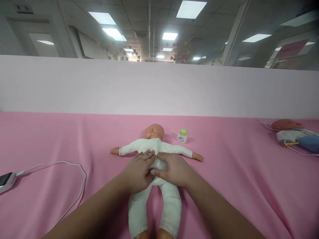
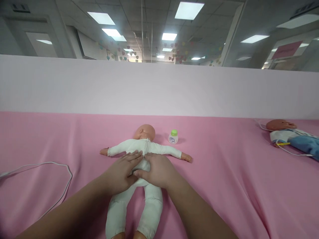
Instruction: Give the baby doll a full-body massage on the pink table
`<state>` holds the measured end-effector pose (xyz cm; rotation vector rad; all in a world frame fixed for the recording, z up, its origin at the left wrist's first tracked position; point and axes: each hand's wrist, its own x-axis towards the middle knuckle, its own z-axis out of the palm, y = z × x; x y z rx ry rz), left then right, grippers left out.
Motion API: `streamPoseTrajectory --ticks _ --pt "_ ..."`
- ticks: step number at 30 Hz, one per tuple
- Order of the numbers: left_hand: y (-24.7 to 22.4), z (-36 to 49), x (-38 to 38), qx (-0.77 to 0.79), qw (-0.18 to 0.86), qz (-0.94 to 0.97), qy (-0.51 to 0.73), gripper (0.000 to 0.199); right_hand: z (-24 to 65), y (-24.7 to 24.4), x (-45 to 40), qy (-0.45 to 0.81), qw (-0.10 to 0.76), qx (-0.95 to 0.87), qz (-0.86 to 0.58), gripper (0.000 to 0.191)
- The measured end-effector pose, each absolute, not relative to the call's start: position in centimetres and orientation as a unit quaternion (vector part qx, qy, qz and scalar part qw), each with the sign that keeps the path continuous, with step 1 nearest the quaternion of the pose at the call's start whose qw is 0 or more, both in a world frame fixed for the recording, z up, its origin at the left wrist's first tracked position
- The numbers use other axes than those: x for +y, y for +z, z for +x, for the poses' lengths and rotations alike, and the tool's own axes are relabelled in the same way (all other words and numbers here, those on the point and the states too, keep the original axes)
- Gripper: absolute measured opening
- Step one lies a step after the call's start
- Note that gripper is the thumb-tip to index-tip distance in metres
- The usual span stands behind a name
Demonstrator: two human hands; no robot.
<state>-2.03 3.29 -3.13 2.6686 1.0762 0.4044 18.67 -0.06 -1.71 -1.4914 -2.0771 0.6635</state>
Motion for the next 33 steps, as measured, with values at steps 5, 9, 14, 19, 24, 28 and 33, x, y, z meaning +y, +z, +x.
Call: streamPoseTrajectory --ticks 5,9,14,19,24,28,33 --pt "-2.0 -1.8 4.5 0.427 0.134 0.873 0.192 0.034 19.0 -3.2 1.3 0.18 0.319 -0.707 -0.605 0.071" --pt "-3.5 -1.4 6.1 0.43 0.007 0.865 0.259 0.044 19.0 -4.7 2.5 0.178 0.309 -0.721 -0.595 0.067" --pt "-5.9 -1.4 7.1 0.401 -0.055 0.887 0.221 0.064 18.4 -5.4 3.0 0.173 0.262 -0.738 -0.597 0.073" --pt "-6.0 -1.1 7.0 0.383 -0.054 0.908 0.157 0.061 18.2 -5.1 3.0 0.182 0.238 -0.758 -0.579 0.069" --pt "-5.9 -0.8 6.8 0.382 -0.067 0.908 0.159 0.063 18.2 -5.3 3.2 0.169 0.258 -0.749 -0.586 0.074" --pt "-6.2 -0.7 6.9 0.389 -0.078 0.906 0.148 0.07 18.2 -5.8 3.8 0.185 0.263 -0.734 -0.597 0.089" --pt "-5.5 -0.4 7.2 0.396 -0.039 0.913 0.089 0.071 18.4 -6.1 4.4 0.211 0.231 -0.747 -0.587 0.091"
